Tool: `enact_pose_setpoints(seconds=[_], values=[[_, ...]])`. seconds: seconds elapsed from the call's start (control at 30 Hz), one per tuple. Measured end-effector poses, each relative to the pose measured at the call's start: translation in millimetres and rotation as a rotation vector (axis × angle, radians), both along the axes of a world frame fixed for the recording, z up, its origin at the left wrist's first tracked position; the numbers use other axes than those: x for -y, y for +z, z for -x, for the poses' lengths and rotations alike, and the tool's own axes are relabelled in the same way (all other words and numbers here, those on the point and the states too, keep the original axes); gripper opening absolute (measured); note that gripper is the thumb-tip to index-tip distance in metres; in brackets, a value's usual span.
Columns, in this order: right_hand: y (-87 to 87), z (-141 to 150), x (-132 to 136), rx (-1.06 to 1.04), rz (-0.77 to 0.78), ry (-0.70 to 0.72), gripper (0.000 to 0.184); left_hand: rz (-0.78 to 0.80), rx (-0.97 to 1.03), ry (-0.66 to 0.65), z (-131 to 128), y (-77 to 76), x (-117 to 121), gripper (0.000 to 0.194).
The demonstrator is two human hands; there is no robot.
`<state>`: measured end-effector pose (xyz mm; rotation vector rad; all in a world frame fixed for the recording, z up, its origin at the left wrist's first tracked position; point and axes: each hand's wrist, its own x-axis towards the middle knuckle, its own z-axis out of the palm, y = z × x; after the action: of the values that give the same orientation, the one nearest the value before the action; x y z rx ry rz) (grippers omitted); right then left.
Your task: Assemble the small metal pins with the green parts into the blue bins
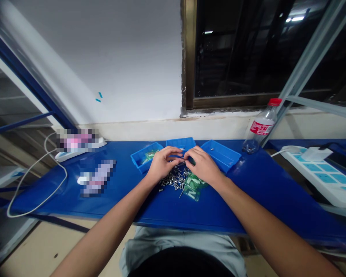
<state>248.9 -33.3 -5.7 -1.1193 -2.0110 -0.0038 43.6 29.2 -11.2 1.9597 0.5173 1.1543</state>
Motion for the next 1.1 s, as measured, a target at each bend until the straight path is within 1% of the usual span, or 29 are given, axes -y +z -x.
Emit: enact_pose_setpoints(seconds=[0.07, 0.13, 0.2, 0.27, 0.33, 0.4, 0.47, 0.53, 0.6, 0.67, 0.8, 0.87, 0.97, 1.1], values=[[-1.7, 2, 1, -0.008, 0.025, -0.008, 0.015, 0.011, 0.001, -0.016, 0, 1.5, 1, 0.027], [-2.5, 4, 2, -0.011, 0.053, -0.013, 0.026, -0.005, -0.006, -0.016, 0, 4.1, 2, 0.030], [-1.6, 6, 4, -0.015, 0.081, -0.022, 0.041, -0.063, -0.032, 0.021, 0, 7.6, 4, 0.038], [0.7, 7, 5, -0.024, 0.096, -0.026, 0.048, -0.123, -0.084, 0.087, 0, 11.4, 6, 0.044], [3.2, 8, 6, -0.057, 0.092, -0.033, 0.040, -0.148, -0.151, 0.158, 1, 15.1, 9, 0.045], [4.8, 7, 6, -0.113, 0.084, -0.060, 0.026, -0.133, -0.215, 0.204, 2, 18.4, 12, 0.043], [5.1, 6, 6, -0.162, 0.083, -0.093, 0.013, -0.093, -0.267, 0.204, 4, 20.9, 14, 0.041], [4.9, 5, 5, -0.182, 0.080, -0.096, 0.006, -0.042, -0.309, 0.149, 5, 21.9, 15, 0.041], [4.6, 4, 4, -0.174, 0.073, -0.069, 0.005, -0.003, -0.313, 0.091, 4, 20.7, 15, 0.039], [4.2, 3, 3, -0.159, 0.068, -0.048, 0.005, 0.034, -0.265, 0.056, 3, 17.2, 14, 0.034], [2.5, 3, 2, -0.107, 0.076, -0.020, 0.010, 0.135, -0.110, 0.023, 0, 6.5, 7, 0.029], [1.6, 4, 2, -0.094, 0.083, -0.009, 0.013, 0.154, -0.063, 0.024, 0, 2.6, 4, 0.025], [1.6, 6, 2, -0.139, 0.088, -0.033, 0.014, 0.134, -0.068, 0.045, 0, 2.0, 3, 0.021], [5.4, 8, 4, -0.186, 0.108, -0.062, 0.010, 0.036, -0.183, 0.078, 1, 9.2, 9, 0.025]])
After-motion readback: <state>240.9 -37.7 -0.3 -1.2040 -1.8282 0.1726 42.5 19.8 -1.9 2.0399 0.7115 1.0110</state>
